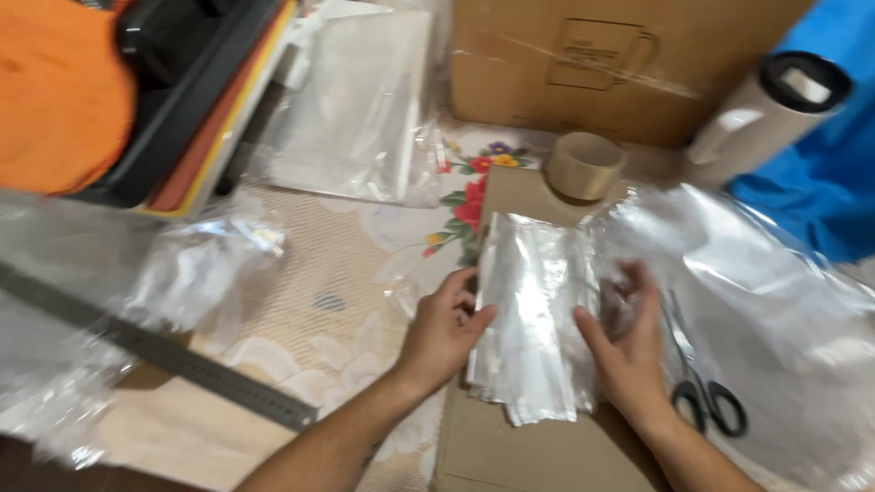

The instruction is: Organizing and stacking plastic bags and sheets on a table, using tape and scissors to secure them.

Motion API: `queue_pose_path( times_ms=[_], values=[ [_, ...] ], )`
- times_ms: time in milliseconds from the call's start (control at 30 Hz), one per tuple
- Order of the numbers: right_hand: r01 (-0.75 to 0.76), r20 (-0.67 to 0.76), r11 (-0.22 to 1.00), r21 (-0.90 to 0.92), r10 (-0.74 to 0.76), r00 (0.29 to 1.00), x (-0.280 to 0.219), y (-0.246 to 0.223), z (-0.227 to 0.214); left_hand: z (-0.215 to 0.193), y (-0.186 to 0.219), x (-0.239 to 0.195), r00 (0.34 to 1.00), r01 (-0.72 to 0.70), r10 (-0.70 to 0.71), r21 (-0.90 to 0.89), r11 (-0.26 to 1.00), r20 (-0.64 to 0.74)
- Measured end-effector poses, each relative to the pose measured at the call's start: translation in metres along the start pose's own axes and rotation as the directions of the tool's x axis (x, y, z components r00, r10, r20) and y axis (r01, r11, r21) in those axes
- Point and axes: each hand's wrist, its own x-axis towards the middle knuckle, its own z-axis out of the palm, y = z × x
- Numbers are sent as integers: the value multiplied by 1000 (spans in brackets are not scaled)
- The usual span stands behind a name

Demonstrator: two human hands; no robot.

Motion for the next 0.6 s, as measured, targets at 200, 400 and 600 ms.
queue_pose_path(
  times_ms=[200, 400, 600],
  values=[
    [615, -32, 626, -478, -713, 701, -25, -13, -7, -11, -2, -1, 938, -292, 346, 557, 777, 8],
    [591, 385, 33, -806, -729, 566, -36, 1, 10, -62, 14, -28, 982, -139, 172, 906, 401, 75],
    [445, 374, 169, -879, -334, 865, -32, 15, 12, -184, 2, -40, 869, 494, 56, 866, -81, -491]
  ],
)
